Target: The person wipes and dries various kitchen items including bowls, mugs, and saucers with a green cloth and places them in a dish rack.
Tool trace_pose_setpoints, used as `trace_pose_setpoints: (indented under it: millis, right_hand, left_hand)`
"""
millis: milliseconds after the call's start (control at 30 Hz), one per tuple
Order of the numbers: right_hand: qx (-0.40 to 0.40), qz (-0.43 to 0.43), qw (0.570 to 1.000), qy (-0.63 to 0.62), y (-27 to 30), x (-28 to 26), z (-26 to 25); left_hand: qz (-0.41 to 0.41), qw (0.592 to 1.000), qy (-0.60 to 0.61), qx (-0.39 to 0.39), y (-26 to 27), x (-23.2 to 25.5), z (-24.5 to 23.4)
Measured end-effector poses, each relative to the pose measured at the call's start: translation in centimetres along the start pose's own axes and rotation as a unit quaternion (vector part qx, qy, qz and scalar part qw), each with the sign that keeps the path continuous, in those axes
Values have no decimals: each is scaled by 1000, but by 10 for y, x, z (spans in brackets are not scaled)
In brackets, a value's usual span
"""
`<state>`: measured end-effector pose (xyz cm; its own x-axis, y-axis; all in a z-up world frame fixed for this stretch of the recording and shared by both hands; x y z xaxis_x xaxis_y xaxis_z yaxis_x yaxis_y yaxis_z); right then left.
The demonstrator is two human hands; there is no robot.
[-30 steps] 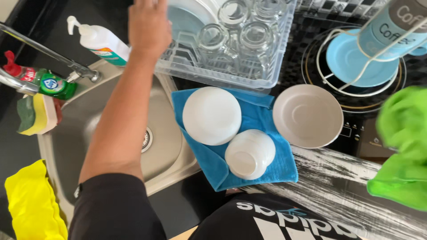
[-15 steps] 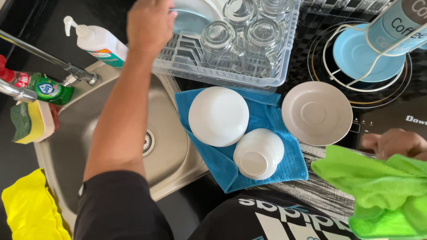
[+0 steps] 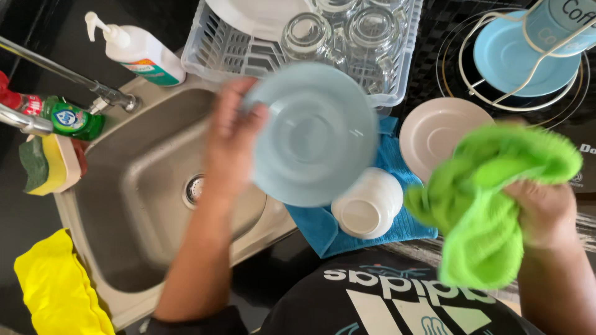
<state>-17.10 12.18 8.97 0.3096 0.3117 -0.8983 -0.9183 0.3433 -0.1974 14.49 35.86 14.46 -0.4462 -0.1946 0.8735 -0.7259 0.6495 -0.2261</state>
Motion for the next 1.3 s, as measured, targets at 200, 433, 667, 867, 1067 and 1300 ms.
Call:
trace_pose_setpoints:
  millis: [200,433,667,867,1067,1300]
  right_hand:
    - [-28,-33,923,382,-68,-22,82]
    - [-249,-218,648,686,-29,16,133]
    - [-184,-305,676,645,-56,-25,98]
    - [-284,-271,735,553,-26,9,147]
    - [-178,-196,760,593,-27,-11,32]
    - [-208,58,799,562,-93,-55,106]
  left_hand:
    - [-128,916,374,-75,56,0,117]
    - [-92,954,286,-7,47,-17,119]
    - [-74,976,173,-111,51,12,115]
    - [-27,982,179,-53,45,17,107]
    - [-90,983,47,-153,43,26,81]
    - [202,944,-108,-237,54,80,131]
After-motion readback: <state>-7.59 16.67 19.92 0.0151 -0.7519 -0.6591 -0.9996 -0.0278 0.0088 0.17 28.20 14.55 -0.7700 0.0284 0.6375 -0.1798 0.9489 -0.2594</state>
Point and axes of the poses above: each hand's wrist, its own y-axis away from the middle knuckle, its own z-axis out of the palm, x = y × z, the point moved 6 cm from there along -y, towards the middle knuckle, and after that the axes turned 2 degrees about -x, right-handed, at the moved point
